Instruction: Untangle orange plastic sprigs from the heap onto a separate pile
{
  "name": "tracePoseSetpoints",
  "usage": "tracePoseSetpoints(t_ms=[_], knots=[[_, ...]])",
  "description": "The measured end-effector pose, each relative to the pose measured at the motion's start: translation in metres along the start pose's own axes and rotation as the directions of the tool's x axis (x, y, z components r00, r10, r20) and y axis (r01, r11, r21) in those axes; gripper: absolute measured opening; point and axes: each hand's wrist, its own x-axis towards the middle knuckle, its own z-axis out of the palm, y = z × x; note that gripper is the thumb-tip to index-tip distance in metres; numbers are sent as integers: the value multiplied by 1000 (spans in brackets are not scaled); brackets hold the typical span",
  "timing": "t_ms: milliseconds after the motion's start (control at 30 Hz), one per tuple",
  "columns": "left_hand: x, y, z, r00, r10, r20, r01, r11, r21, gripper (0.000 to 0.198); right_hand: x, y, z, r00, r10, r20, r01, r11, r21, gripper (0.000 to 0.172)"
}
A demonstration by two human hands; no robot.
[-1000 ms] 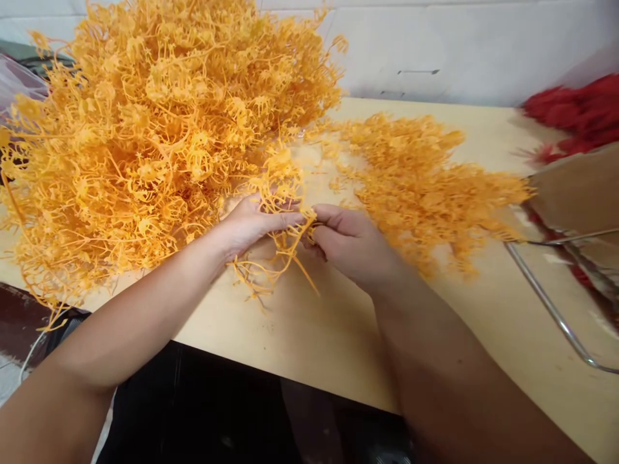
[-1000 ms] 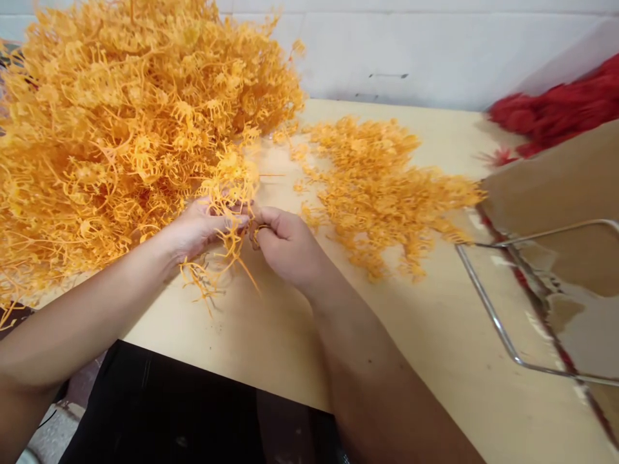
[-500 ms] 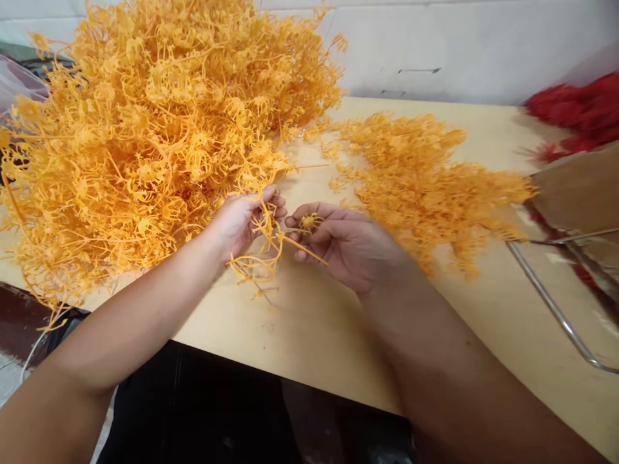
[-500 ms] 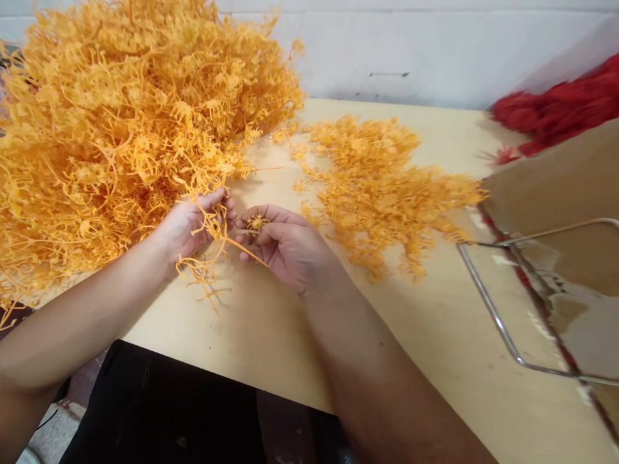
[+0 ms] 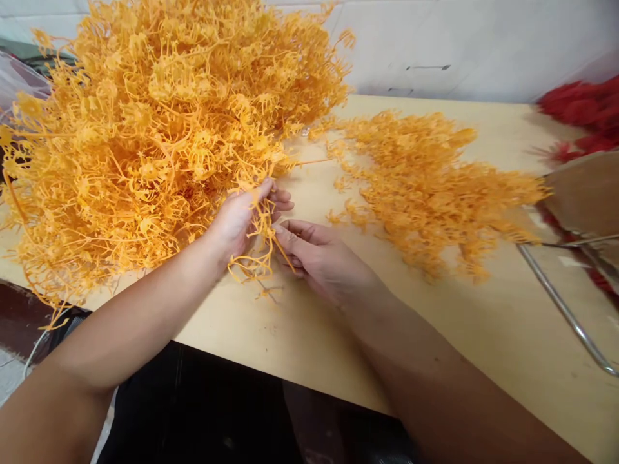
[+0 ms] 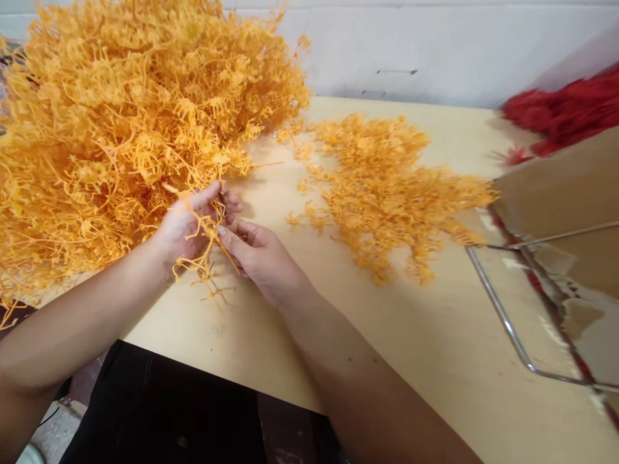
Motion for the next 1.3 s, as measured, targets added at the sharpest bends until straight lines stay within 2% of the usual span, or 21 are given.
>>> tracePoseSetpoints(t_ms=[167,300,500,567,700,867,1033,1167,1300], knots=[[-1,-4,1,998,-2,60,2,1000,7,23,2,3,2,998,-63,-3,62,996,-56,33],[-1,-3,2,998,-30,49,30,1000,-2,22,3,5,3,989,-147,-1,147,988,-56,36],[2,-3,0,997,-79,22,78,996,31,22,5,4,13,981,-173,-84,163,981,-108,33],[2,-3,1,996,-91,15,91,995,50,24,6,2,15,984,-152,-95,139,982,-126,29],[0,-4,1,996,-92,18,91,994,63,23,6,-1,11,998,-60,-29,54,985,-161,24],[-2,-3,-2,997,-37,62,37,999,16,19,3,-3,1,992,-129,10,128,976,-177,29],[-5,5,-2,1000,-5,-24,5,1000,-20,17,2,-7,-5,993,-90,-76,84,994,-73,25],[-5,7,-3,1000,9,-6,-10,1000,-27,17,1,-10,-6,990,-36,-139,32,999,-29,23],[-5,8,-2,1000,20,7,-20,999,-30,17,4,-10,-11,983,-93,-157,91,996,-17,24]])
